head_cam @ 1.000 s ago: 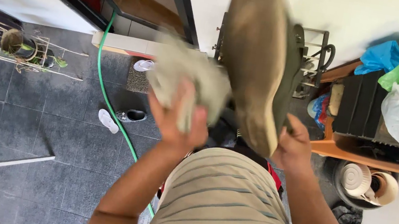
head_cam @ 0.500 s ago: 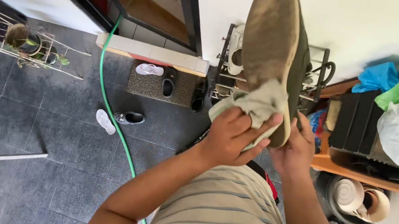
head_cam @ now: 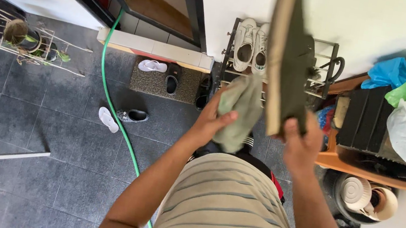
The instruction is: Cleaning multiple pairs of shoes from a rack and the floor using a cloth
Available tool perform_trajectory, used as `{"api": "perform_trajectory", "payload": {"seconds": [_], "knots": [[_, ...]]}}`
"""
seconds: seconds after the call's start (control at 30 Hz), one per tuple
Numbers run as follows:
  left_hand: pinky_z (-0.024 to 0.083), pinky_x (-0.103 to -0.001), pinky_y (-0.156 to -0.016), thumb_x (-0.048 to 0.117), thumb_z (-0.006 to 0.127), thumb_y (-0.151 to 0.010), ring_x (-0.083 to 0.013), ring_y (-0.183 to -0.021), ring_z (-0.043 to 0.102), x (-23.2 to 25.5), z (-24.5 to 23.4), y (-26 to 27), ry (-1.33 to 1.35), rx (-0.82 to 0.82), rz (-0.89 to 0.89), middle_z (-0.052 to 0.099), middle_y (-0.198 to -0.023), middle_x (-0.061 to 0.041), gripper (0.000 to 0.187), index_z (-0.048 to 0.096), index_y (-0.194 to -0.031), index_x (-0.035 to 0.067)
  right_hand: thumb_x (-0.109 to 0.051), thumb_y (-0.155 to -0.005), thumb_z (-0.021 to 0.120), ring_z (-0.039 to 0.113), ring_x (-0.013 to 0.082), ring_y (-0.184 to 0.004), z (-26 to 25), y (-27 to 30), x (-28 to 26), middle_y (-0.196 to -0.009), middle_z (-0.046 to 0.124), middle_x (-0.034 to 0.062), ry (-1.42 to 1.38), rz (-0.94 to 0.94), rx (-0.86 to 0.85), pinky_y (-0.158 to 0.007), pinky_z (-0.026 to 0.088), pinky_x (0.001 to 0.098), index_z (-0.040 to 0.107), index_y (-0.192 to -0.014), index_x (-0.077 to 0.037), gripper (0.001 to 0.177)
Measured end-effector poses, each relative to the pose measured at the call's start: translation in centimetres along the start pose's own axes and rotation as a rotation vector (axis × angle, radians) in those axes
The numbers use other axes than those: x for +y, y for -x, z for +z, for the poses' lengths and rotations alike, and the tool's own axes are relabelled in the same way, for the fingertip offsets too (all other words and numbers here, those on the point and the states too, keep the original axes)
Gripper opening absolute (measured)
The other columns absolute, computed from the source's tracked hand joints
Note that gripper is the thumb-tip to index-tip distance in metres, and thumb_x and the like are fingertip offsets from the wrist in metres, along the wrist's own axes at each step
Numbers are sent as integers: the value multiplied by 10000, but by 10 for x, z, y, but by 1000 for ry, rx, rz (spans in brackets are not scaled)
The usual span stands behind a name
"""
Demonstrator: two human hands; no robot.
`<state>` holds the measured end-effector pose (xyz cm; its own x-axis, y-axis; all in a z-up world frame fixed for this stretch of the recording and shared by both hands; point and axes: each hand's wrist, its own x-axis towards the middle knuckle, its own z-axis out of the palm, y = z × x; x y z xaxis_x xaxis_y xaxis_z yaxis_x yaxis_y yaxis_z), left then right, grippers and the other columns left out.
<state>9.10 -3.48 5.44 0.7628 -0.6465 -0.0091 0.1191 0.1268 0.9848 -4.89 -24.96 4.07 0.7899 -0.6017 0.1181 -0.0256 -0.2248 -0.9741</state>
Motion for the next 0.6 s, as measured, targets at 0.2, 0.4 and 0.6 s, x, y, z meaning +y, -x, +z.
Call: {"api": "perform_trajectory", "payload": {"seconds": [0.2,0.4,0.6], "knots": [[333,-601,-1167,193,841,-804,-439,-1375,456,-83,-8,3,502,1,-86,423,-1532,-262,990,283,-1595,-13,-215,-945,755,672,458,-789,33,30,-37,-1049,671,233,324,-443,-206,-663,546,471,613,-935,-4,254],[485,-478,-1120,-149,735,-858,-333,-1270,629,-166,-52,21,83,159,853,659,-1297,-183,400,665,-1144,121,-571,-1061,208,345,504,-1411,54,-14,-56,-1531,283,327,-29,-896,-155,-1167,291,519,136,-1553,10,764],[413,-532,-1092,126,651,-761,-333,-1155,572,-225,-60,39,989,74,-101,591,-1316,-182,686,492,-1409,-38,-271,-942,717,319,207,-1467,58,18,-3,-1701,186,110,-547,-136,-664,-1167,336,471,-100,-1660,-166,1093]]}}
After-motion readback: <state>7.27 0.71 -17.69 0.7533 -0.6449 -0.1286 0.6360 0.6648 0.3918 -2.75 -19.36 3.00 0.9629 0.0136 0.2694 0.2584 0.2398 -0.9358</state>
